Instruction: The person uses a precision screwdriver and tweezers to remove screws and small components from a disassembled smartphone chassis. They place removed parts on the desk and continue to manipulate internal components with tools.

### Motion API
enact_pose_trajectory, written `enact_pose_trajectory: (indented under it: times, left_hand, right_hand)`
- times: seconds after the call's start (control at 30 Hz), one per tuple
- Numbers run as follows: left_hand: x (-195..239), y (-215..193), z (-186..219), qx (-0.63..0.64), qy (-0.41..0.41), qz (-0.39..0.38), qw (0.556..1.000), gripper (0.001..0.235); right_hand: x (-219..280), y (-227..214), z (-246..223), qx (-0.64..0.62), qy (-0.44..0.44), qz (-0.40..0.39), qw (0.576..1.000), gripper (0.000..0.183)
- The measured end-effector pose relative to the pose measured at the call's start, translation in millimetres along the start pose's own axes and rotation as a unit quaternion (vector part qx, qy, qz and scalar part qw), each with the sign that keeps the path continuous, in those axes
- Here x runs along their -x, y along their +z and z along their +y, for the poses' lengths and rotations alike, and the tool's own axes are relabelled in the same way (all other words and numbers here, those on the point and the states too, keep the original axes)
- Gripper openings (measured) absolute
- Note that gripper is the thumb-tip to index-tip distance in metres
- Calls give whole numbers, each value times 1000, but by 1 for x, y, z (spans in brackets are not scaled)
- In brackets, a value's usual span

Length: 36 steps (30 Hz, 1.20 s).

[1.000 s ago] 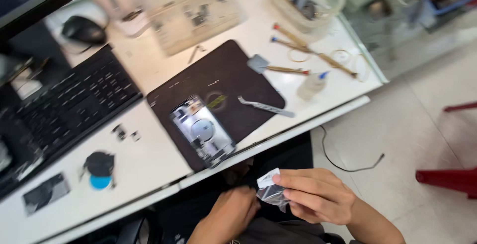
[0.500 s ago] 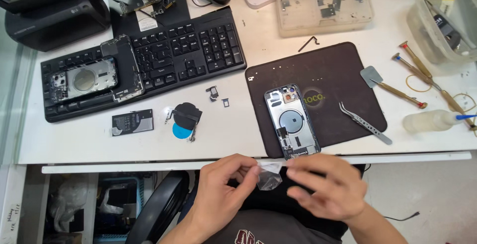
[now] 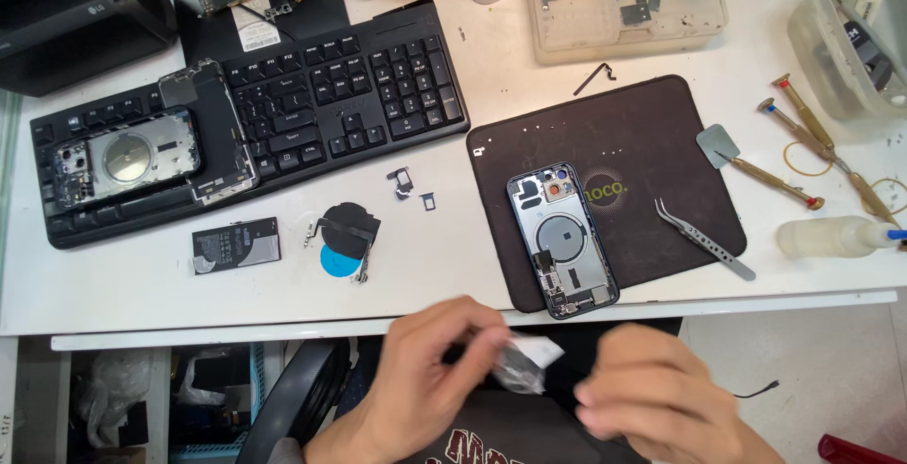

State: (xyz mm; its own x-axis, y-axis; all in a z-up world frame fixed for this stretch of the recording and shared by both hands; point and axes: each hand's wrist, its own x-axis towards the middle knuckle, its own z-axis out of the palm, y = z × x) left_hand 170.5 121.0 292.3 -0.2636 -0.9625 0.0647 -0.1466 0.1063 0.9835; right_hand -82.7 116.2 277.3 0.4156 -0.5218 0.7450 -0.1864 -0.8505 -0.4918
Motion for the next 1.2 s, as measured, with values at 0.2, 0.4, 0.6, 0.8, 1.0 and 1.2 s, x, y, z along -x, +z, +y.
enact_pose_trajectory:
  times: [0.2,0.4,0.6,0.8,1.0,1.2]
  left_hand:
    - [4,4,5,-63,-7,55,996,6]
    - [-2,20,9,-55,18,1,998,5]
    - [-2,18,5,-7,-45,-36,998,7]
    - [-2,10,-3,6,-7,121,993,13]
    - [-5,16,-7,50,-61,83,993,14]
    - [-11,27,1,-46,-4,-24,999,12]
  right_hand:
    - [-7,-12,-20,79,61,-8,995,37]
    - [-29,-4,1,89,9,-68,994,34]
    - [-13,-9,6,51,-60,-47,996,27]
    - [66,-27,-17,-76,100,-55,991,24]
    - [144,-56,3,29,148,-392,908,34]
    - [66,-57,-28,123,266,-157,943,38]
